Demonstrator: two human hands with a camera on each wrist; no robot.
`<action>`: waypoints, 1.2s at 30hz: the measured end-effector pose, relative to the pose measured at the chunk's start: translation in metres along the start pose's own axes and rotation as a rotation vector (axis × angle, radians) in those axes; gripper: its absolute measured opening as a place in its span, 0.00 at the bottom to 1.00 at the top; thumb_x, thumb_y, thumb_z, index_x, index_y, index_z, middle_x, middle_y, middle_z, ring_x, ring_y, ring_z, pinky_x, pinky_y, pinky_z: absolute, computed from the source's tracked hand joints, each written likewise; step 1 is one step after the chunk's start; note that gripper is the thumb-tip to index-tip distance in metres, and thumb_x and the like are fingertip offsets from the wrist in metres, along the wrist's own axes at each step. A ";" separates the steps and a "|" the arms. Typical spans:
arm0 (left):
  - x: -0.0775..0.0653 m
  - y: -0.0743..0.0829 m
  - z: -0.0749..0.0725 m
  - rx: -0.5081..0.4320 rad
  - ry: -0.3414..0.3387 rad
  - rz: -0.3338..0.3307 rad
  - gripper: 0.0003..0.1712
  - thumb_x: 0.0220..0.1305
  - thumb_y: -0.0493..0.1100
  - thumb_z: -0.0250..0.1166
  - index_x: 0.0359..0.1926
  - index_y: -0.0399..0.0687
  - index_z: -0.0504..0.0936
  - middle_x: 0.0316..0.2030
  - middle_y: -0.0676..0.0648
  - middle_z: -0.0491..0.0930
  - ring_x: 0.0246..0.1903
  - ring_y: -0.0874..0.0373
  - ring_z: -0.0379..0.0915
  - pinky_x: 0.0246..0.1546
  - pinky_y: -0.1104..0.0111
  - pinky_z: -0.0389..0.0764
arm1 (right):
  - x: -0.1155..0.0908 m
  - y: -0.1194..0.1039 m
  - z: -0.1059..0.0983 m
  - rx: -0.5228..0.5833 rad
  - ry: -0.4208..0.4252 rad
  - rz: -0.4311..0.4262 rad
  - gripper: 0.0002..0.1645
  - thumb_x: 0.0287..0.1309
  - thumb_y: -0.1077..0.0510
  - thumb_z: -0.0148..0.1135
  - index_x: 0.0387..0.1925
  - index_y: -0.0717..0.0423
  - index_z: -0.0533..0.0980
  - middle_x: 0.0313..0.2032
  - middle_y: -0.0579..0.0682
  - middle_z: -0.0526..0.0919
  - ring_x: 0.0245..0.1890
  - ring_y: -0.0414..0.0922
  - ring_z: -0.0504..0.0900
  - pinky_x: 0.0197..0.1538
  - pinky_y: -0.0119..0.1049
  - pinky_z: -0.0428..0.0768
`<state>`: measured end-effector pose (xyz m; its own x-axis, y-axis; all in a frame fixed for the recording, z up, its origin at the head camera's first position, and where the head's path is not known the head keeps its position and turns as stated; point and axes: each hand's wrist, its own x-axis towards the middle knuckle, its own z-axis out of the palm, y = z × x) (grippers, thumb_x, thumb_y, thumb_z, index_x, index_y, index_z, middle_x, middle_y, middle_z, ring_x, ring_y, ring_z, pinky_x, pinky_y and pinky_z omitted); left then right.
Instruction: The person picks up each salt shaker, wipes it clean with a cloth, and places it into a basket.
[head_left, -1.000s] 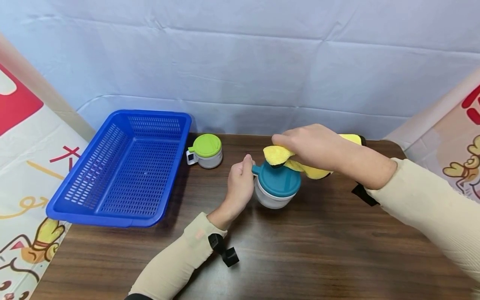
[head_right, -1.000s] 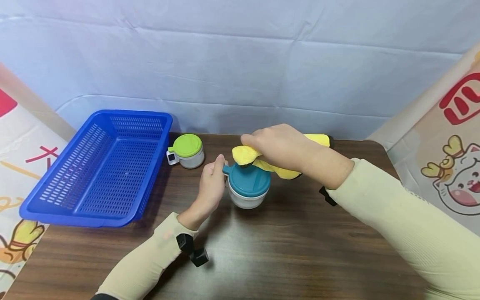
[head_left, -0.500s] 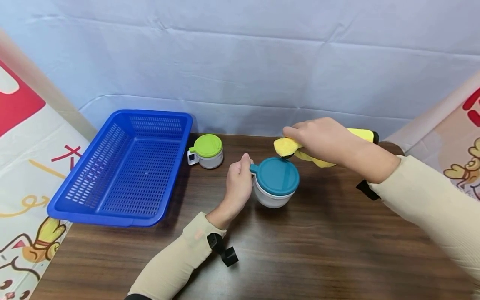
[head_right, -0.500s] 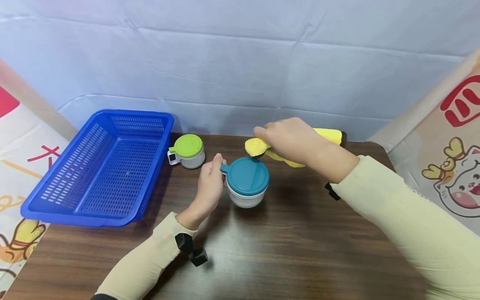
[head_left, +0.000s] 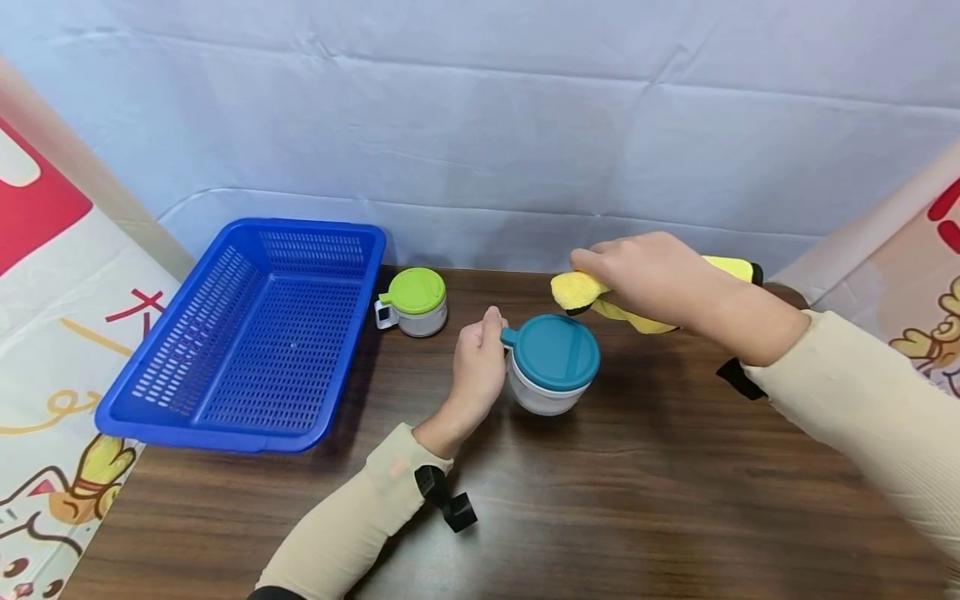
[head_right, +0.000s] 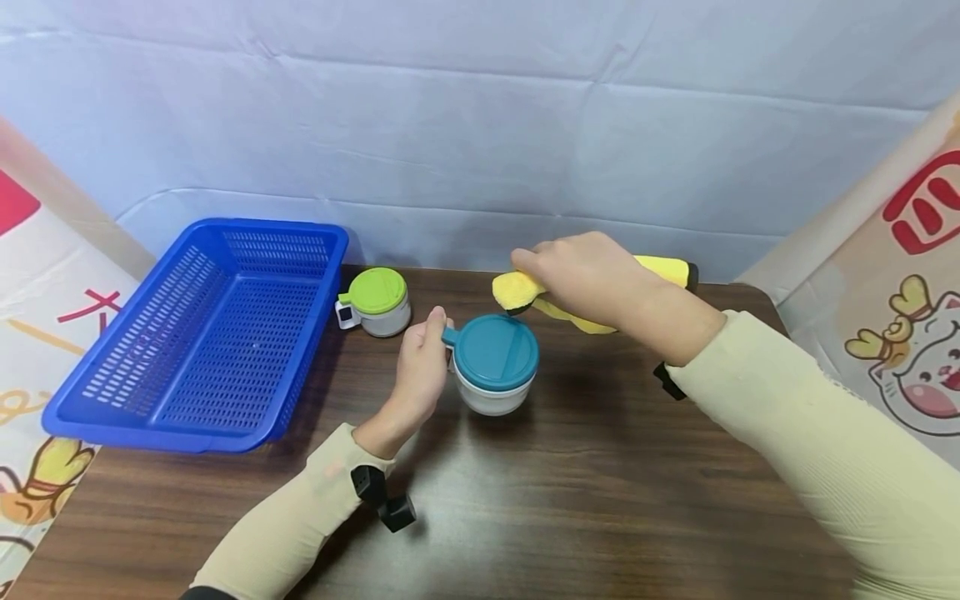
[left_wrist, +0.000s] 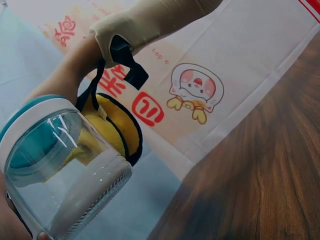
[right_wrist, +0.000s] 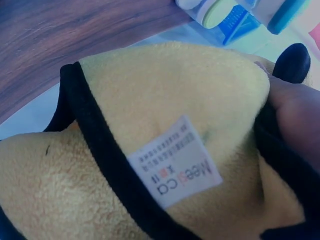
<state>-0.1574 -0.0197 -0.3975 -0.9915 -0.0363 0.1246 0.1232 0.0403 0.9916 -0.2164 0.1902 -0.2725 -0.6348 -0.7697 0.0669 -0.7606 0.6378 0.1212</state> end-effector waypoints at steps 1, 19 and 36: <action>0.000 0.000 0.000 -0.002 0.000 0.000 0.33 0.83 0.48 0.42 0.14 0.47 0.62 0.13 0.51 0.57 0.14 0.56 0.54 0.20 0.68 0.56 | 0.000 0.000 -0.001 0.001 0.000 0.000 0.23 0.45 0.66 0.77 0.35 0.52 0.70 0.26 0.46 0.75 0.24 0.45 0.75 0.26 0.42 0.77; 0.002 0.001 0.002 -0.007 0.007 -0.006 0.33 0.82 0.49 0.42 0.13 0.48 0.62 0.12 0.52 0.57 0.14 0.57 0.53 0.20 0.69 0.55 | -0.006 -0.006 -0.015 0.006 0.024 -0.018 0.24 0.43 0.68 0.77 0.34 0.51 0.68 0.25 0.44 0.73 0.23 0.44 0.72 0.26 0.42 0.75; 0.001 0.001 0.002 -0.014 0.021 -0.019 0.33 0.82 0.47 0.43 0.13 0.47 0.62 0.12 0.52 0.57 0.15 0.58 0.54 0.20 0.69 0.55 | -0.018 -0.016 -0.034 0.100 0.065 -0.040 0.26 0.41 0.66 0.79 0.33 0.44 0.70 0.28 0.38 0.74 0.25 0.40 0.71 0.28 0.41 0.74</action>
<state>-0.1583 -0.0178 -0.3961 -0.9926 -0.0584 0.1062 0.1049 0.0252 0.9942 -0.1879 0.1931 -0.2418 -0.5962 -0.7924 0.1290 -0.7968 0.6037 0.0258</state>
